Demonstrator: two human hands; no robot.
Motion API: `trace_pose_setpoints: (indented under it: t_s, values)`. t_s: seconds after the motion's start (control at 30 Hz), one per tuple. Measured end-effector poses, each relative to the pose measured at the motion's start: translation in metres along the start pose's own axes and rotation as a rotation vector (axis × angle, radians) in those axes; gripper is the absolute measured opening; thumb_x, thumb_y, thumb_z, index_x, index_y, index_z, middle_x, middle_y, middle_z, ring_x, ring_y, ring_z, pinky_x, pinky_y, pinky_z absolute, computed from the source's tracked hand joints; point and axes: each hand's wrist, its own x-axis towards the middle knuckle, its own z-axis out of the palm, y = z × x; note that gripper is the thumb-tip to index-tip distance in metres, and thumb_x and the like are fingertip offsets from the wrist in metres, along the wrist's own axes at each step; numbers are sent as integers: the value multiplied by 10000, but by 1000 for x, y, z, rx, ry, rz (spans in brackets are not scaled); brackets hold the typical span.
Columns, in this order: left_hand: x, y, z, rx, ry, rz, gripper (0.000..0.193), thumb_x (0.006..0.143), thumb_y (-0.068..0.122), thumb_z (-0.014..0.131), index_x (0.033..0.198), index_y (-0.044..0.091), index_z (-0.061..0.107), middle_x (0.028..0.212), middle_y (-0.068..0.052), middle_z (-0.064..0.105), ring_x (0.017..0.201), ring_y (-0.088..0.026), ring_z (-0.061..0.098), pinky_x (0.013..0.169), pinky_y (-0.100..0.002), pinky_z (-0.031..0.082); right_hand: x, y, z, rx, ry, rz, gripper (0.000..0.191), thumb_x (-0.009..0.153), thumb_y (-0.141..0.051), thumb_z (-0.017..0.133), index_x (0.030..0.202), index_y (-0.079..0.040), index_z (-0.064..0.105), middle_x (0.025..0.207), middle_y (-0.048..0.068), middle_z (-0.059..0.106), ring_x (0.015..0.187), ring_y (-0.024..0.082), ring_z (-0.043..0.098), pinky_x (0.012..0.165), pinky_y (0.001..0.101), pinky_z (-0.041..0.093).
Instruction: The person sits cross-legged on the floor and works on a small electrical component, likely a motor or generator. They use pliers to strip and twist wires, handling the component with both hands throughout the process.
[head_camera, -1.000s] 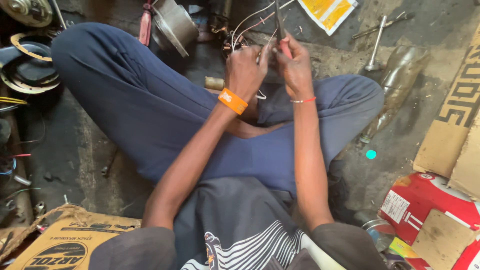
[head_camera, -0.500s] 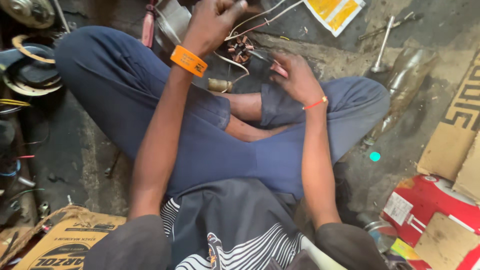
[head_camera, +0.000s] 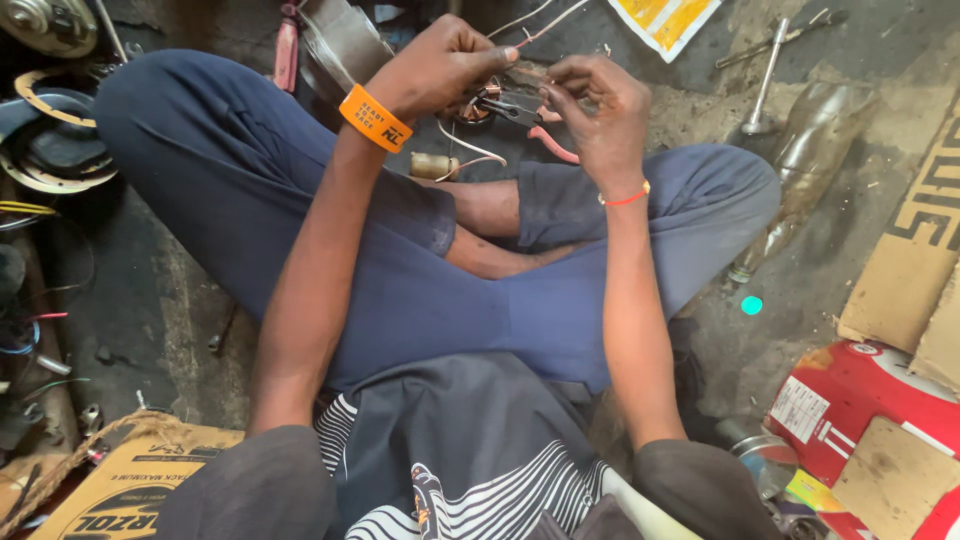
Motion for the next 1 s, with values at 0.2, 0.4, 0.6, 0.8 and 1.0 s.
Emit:
trace_pose_setpoints:
  t_s: [0.2, 0.4, 0.6, 0.8, 1.0]
  values:
    - [-2, 8, -5, 51, 68, 95, 509, 1083, 373, 625, 677, 68, 589, 559, 85, 461, 476, -6, 372, 434, -256, 276, 1, -4, 1, -362, 35, -80, 112, 921, 53, 818, 986, 24, 731, 866, 108, 674, 684, 152, 578, 622, 309, 450]
    - [-7, 17, -7, 21, 28, 132, 427, 1086, 359, 603, 786, 58, 647, 648, 75, 559, 563, 13, 521, 486, -217, 397, 0, -2, 1, -324, 25, -147, 29, 1034, 32, 660, 1031, 25, 632, 941, 110, 613, 850, 166, 599, 738, 312, 471]
    - [-15, 28, -3, 67, -86, 159, 347, 1085, 280, 598, 864, 32, 700, 718, 40, 643, 581, -18, 542, 520, -214, 423, -2, 6, 2, 65, 39, 156, 251, 1166, -190, 463, 972, -32, 484, 792, -17, 438, 719, 80, 421, 653, 252, 396]
    - [-23, 39, 6, 238, 23, 309, 188, 962, 143, 704, 973, -32, 771, 690, -31, 693, 560, -31, 598, 501, -238, 464, -4, 20, 1, 353, 166, 223, 442, 1165, -336, 457, 798, -89, 436, 678, -18, 407, 592, 89, 387, 565, 274, 363]
    - [-27, 53, 17, 392, 98, 345, 182, 949, 148, 767, 984, -29, 780, 595, -112, 573, 553, -79, 491, 505, -327, 388, -7, 41, -1, 526, 113, 378, 599, 1125, -426, 563, 646, -117, 379, 600, 7, 400, 519, 109, 372, 492, 289, 349]
